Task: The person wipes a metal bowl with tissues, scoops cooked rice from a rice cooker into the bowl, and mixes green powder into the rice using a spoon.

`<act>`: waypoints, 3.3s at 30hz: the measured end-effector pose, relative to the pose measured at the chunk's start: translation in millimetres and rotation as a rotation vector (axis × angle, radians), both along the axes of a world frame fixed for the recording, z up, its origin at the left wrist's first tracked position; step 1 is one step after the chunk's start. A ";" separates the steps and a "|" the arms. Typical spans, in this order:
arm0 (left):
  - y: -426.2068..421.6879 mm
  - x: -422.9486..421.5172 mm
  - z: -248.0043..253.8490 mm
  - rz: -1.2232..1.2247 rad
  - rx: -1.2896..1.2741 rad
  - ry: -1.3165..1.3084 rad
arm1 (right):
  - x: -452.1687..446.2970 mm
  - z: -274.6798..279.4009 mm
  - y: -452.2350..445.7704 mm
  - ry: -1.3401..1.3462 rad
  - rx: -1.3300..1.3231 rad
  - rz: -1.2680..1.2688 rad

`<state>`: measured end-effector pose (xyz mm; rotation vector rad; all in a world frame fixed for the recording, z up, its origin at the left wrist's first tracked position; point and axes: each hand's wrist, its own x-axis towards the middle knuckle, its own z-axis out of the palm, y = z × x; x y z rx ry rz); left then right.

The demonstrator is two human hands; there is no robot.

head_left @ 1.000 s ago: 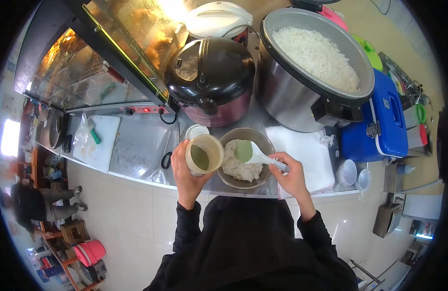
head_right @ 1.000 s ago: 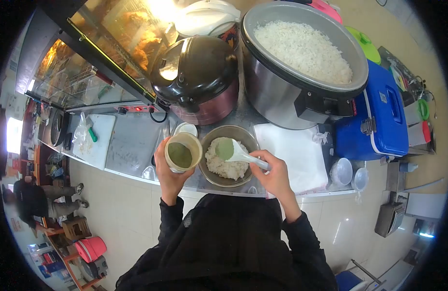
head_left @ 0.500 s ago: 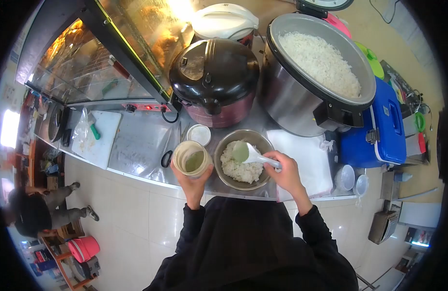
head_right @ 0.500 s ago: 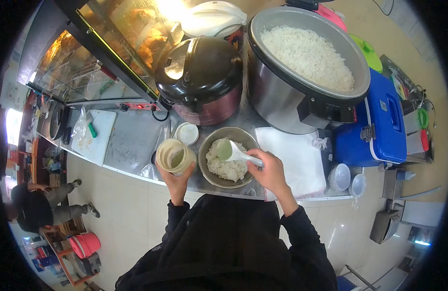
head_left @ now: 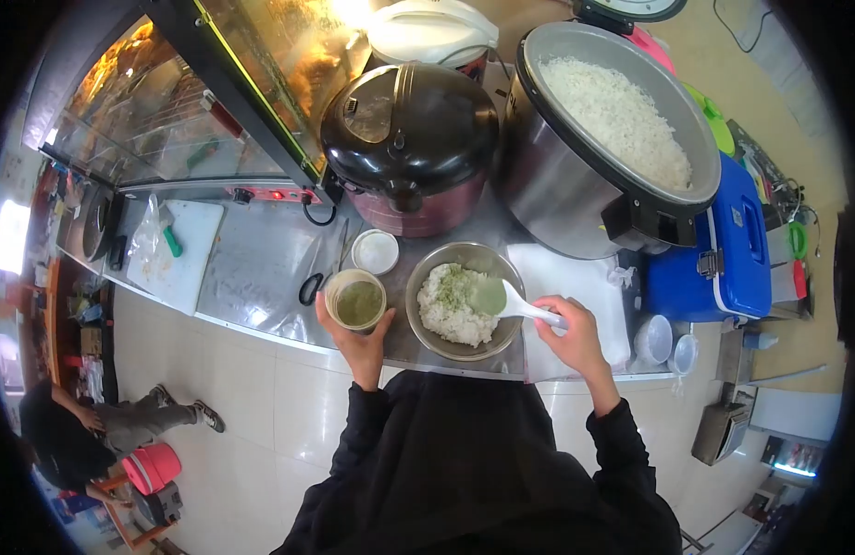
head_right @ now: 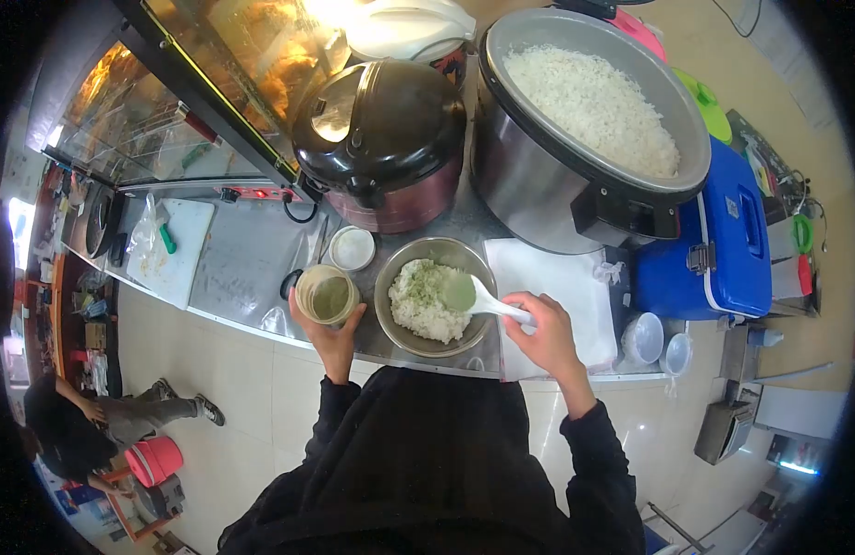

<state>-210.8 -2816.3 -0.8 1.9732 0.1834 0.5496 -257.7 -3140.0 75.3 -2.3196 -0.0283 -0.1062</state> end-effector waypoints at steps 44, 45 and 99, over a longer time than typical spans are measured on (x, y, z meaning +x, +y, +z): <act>-41.7 -29.8 14.1 -0.451 -0.659 0.510 | 14.1 -1.8 27.9 0.060 -0.046 0.182; -42.1 -30.1 13.0 -0.453 -0.665 0.507 | 16.6 -0.3 29.7 0.069 -0.063 0.164; -42.6 -45.1 6.7 -0.469 -0.851 0.534 | 53.8 -0.6 30.3 0.131 -0.518 0.109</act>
